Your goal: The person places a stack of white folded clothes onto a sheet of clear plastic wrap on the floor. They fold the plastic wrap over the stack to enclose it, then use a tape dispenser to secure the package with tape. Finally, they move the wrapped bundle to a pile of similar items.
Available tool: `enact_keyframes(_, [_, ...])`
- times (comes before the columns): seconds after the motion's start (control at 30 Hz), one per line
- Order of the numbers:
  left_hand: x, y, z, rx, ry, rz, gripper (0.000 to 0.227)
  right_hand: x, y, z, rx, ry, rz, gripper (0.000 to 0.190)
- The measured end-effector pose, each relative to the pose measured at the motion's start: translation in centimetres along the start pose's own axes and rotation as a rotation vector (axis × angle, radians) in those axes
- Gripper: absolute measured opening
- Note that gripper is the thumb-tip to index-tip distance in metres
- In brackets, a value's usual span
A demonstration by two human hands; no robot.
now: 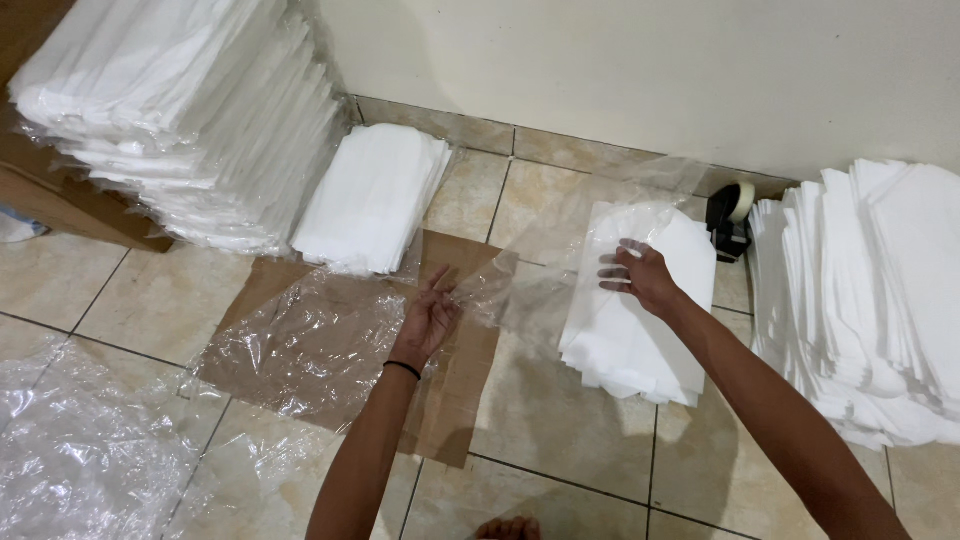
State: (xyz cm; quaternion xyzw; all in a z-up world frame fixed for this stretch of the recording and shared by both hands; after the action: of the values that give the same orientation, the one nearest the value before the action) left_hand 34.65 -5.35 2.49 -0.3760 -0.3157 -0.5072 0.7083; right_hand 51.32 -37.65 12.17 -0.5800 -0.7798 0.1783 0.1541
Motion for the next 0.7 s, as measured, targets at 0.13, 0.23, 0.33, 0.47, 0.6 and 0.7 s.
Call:
enact_keyframes(0.13, [3.7, -0.7, 0.1, -0.056, -0.093, -0.034, 0.056, -0.5, 0.3, 0.0, 0.03, 0.007, -0.011, 0.051])
enact_keyframes(0.23, [5.2, -0.9, -0.3, -0.139, -0.096, 0.064, 0.042, -0.3, -0.2, 0.0, 0.041, -0.014, -0.034, 0.05])
enact_keyframes(0.33, [7.0, -1.7, -0.7, -0.199, -0.083, 0.069, 0.068, -0.6, 0.4, 0.5, 0.034, -0.051, -0.034, 0.054])
enact_keyframes(0.47, [3.5, 1.2, -2.8, -0.098, -0.021, 0.008, 0.089, -1.1, 2.1, 1.3, 0.036, -0.091, -0.015, 0.052])
enact_keyframes(0.6, [11.0, -3.0, -0.8, -0.051, -0.178, 0.114, 0.087, -1.5, 4.2, 2.2, 0.034, -0.065, 0.014, 0.052])
enact_keyframes(0.7, [12.4, -3.2, -0.5, -0.012, -0.304, 0.106, 0.087, -1.6, 5.1, 2.3, 0.039, -0.025, 0.057, 0.045])
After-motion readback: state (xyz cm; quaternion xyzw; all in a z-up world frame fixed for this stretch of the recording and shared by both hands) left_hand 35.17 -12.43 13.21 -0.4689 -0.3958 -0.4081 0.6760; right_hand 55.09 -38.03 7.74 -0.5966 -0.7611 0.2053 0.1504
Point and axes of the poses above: each hand's wrist, its own y-axis towards the middle knuckle, its own x-axis out of the palm, z = x × y, the point moved 6 cm from there along y, towards the middle knuckle, and after that the axes turned 2 degrees about -y, right-handed, at the moved point
